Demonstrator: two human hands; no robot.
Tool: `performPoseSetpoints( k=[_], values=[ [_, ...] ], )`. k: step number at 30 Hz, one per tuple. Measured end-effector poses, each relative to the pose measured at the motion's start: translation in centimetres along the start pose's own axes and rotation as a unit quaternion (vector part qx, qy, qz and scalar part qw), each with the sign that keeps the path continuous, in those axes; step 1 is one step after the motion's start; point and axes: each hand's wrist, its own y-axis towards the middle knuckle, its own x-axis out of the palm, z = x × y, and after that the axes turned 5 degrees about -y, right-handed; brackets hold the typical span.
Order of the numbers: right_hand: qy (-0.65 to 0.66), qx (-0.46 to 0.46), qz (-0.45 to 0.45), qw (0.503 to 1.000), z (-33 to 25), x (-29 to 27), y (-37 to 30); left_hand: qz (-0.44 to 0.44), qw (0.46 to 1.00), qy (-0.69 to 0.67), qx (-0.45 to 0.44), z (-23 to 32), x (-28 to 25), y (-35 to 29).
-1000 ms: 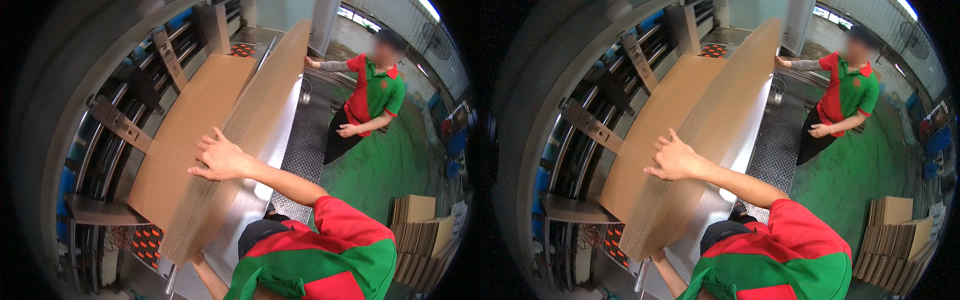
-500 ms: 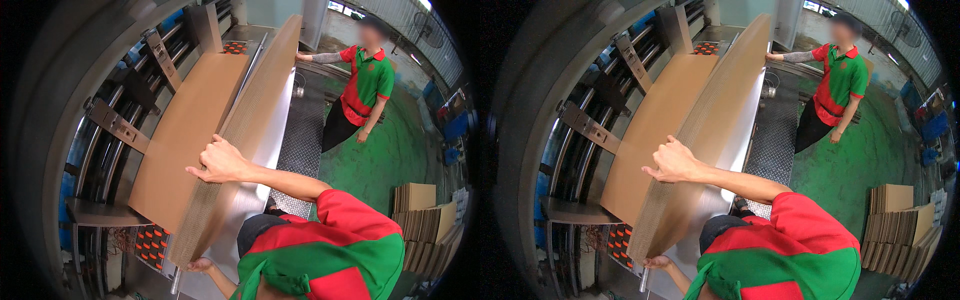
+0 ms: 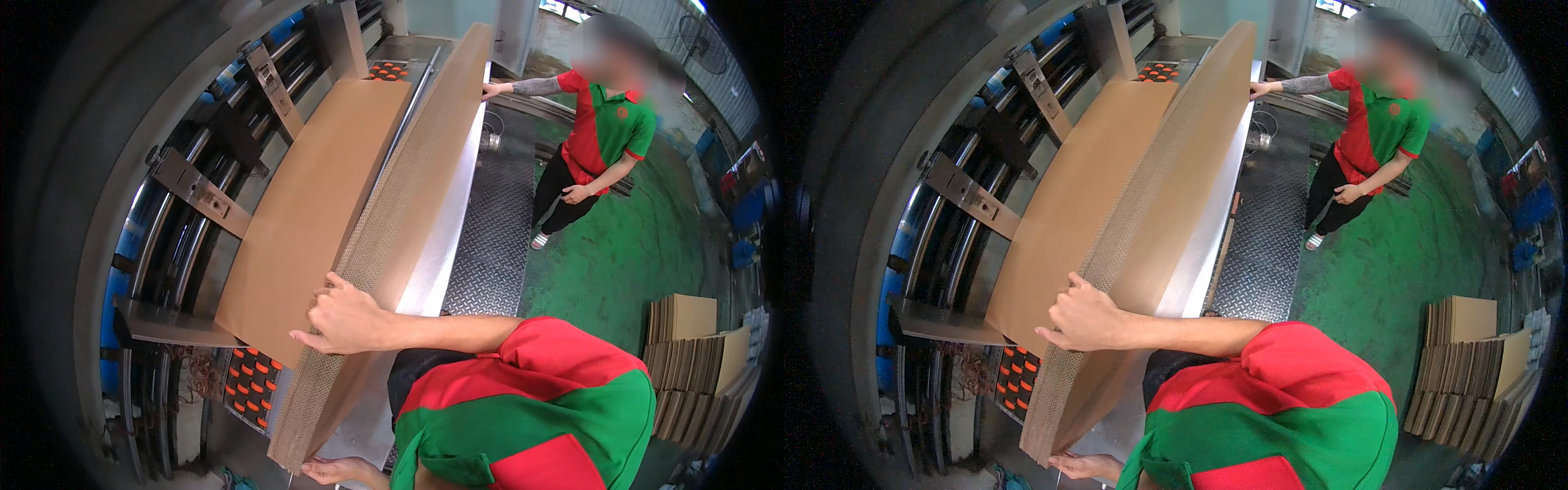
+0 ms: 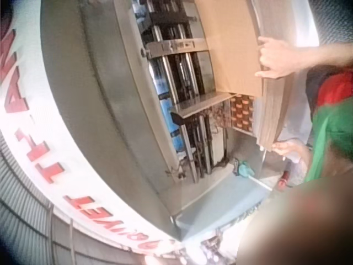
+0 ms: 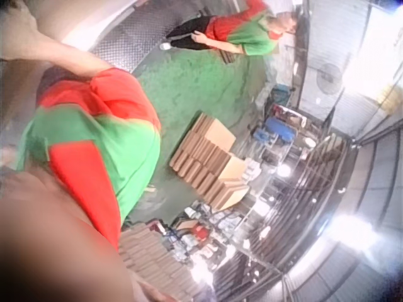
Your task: The person feeds large cardboard sheets into a machine, aligning them on the conveyor and guiding them through rollers. The person repeatedly picks up sheets, positions them, and ensures they move through the machine.
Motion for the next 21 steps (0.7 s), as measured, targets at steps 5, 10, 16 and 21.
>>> performPoseSetpoints(
  k=[5,10,16,21],
  values=[
    [-0.004,-0.011,0.005,1.000,0.1,-0.5,-0.7,0.031,0.998,-0.030,-0.034,1.1,1.3,0.1],
    [0.001,-0.017,0.012,1.000,0.4,-0.4,-0.6,0.001,0.997,-0.021,-0.075,1.1,0.3,0.5],
    [0.007,-0.024,0.022,0.999,0.6,0.0,-0.5,-0.021,0.997,0.013,-0.068,0.8,-0.6,0.5],
    [-0.001,-0.019,0.004,1.000,0.9,0.1,-0.3,-0.038,0.996,0.032,-0.068,0.1,-1.2,1.0]
  ],
)
